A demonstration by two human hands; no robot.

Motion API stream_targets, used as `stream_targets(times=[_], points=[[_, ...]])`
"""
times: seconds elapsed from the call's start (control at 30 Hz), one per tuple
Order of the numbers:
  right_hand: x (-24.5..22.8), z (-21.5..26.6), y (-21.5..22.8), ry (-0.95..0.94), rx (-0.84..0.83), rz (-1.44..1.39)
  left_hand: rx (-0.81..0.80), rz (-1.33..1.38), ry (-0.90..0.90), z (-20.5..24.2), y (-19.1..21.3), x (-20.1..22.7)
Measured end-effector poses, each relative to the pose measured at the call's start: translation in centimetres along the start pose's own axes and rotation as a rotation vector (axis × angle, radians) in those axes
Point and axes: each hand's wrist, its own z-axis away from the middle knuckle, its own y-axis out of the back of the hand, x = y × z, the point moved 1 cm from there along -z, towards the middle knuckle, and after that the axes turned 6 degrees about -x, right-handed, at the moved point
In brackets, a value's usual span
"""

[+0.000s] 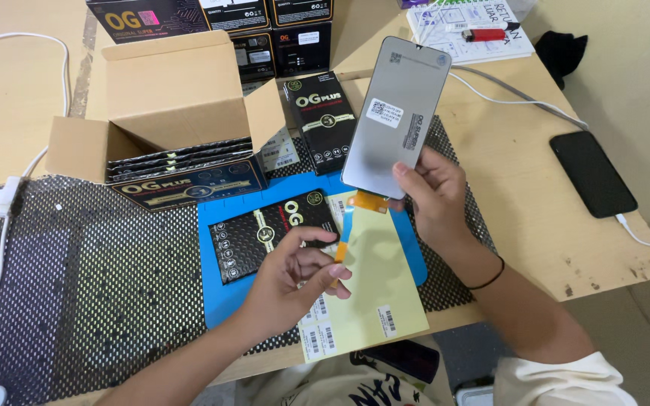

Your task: The person repeatedly unpacks a smartphone screen from an OG PLUS box, removes the protective film, applies a label, writes on it with a pen, and repacks the screen. This cycle is performed multiple times on a workbench with stacked boxes and a charging phone nearby.

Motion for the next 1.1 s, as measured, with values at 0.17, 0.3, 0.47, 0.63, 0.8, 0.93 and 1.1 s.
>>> stream_targets(times=[0.17,0.3,0.47,0.63,0.8,0.93,1.1], points=[[0.5,-0.7,0.5,-0.091,0.028,-0.003,-0.061,-0.158,-0.162,0.2,-0.5,1.9],[0.6,-0.9,0.5,-0.133,0.037,-0.01,-0.079,-0.359,-0.215,0.6,-0.9,3.4],[0.7,-0.5,0.1,-0.103,-0.028,0.006,-0.08,-0.395,-0.388,1.3,-1.0,4.2],[0.5,0.2,-1.1,-0.123,-0.108,0.103,-0.034,-0.501,-0.498,1.9,-0.5,5.2],[1.4,1.0,-1.8,-0.15,-0.261,0.176,-0.032,-0.594,-0.675,1.8,0.2,5.0],[2.0,1.4,-2.0,-0.196,-0.298,0.164,-0.041,-0.599,-0.688,1.8,0.5,4.8],[2.2,1.6,-2.0,-0.185,-0.312,0.207,-0.016,-0.64,-0.714,1.7,0.5,5.1]])
